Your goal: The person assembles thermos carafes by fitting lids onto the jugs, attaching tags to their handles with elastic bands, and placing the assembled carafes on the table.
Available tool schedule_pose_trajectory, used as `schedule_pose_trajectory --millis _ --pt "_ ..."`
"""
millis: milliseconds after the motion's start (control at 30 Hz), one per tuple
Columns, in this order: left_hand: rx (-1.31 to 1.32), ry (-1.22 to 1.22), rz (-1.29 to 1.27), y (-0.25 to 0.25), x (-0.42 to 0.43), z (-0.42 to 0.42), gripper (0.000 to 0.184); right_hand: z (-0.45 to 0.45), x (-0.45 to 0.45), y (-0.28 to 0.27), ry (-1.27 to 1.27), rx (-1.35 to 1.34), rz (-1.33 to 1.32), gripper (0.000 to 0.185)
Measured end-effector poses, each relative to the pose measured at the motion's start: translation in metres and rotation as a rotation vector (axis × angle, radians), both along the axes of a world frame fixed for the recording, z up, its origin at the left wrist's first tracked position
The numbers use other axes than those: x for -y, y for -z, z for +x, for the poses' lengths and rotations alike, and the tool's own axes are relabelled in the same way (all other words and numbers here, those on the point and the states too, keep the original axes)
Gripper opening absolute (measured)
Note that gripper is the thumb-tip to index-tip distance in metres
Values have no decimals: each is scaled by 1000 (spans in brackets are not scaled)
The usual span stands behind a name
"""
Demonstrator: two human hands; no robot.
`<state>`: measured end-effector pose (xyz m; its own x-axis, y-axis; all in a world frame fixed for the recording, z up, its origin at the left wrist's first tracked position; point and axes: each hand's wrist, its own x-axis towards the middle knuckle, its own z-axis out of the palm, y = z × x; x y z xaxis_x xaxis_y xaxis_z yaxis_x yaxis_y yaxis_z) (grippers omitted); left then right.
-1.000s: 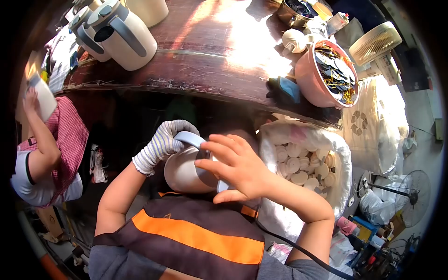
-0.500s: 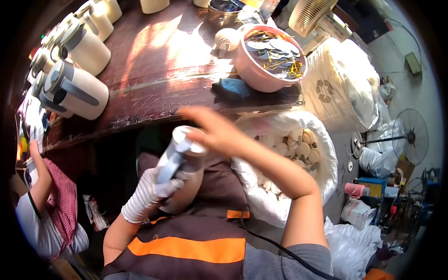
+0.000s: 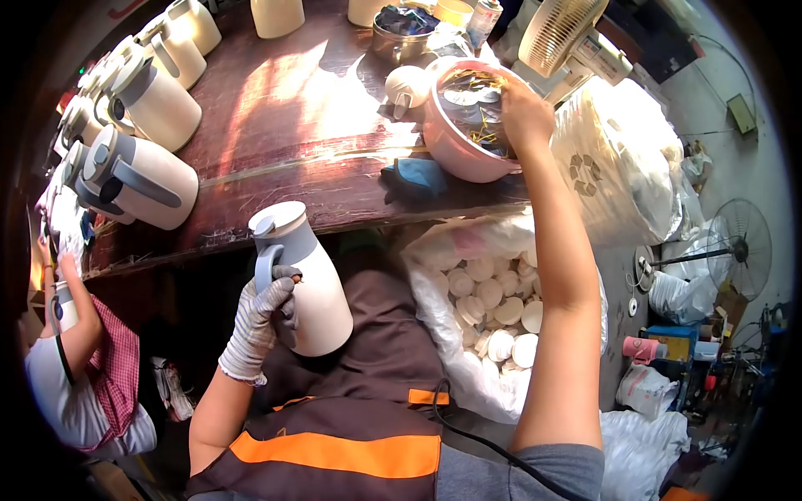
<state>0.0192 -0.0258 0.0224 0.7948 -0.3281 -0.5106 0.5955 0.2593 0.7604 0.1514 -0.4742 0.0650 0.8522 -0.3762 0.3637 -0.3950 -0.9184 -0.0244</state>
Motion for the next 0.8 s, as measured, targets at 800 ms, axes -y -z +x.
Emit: schedule_pose_trajectory --millis 800 --pt "34 -108 -84 25 -25 -11 38 -36 -57 -4 -451 680 1025 21"
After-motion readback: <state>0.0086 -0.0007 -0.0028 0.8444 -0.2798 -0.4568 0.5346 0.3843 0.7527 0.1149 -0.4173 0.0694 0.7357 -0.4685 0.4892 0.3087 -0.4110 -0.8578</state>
